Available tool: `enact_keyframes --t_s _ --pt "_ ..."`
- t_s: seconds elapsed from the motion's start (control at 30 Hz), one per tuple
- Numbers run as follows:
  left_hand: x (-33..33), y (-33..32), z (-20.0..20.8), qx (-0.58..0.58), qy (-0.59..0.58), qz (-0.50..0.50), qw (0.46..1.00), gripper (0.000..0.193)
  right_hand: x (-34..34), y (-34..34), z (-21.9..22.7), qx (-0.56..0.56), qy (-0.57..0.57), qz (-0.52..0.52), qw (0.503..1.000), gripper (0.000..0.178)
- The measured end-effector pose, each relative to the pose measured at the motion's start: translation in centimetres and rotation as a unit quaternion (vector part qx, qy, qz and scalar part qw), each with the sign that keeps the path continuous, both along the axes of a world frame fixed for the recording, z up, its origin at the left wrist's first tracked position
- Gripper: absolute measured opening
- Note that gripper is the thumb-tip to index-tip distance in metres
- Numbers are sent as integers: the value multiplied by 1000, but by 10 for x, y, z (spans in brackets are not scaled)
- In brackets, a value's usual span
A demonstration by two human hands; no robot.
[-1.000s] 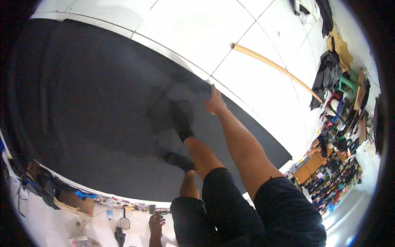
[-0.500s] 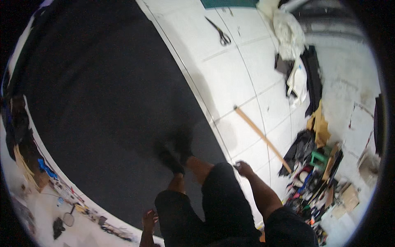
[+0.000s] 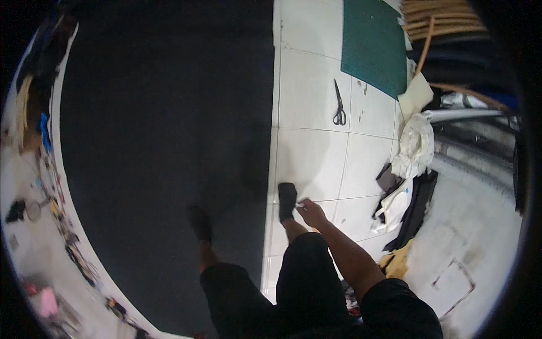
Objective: The person unrolls a large sheet of black fabric on the floor, uses a wooden pole to smooth it, cuts a section using shears, and then trims a smaller circular piece using a utility knife.
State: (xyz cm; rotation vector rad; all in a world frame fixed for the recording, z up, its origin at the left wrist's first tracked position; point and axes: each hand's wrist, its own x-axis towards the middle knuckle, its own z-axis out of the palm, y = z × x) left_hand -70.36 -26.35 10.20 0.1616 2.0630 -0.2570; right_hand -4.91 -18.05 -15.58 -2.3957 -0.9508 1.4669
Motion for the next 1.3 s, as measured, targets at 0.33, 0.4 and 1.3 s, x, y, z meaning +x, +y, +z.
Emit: enact_keyframes --t_s 0.33,0.4,1.3 --pt "177 -230 -45 53 -105 186 976 32 127 -75 4 -132 -4 242 961 33" --pt "199 -251 -78 43 -92 157 982 31 176 -113 -3 -18 -2 431 902 33" --pt "364 -532 -121 174 5 288 942 34 -1 -83 -8 39 52 608 791 27"
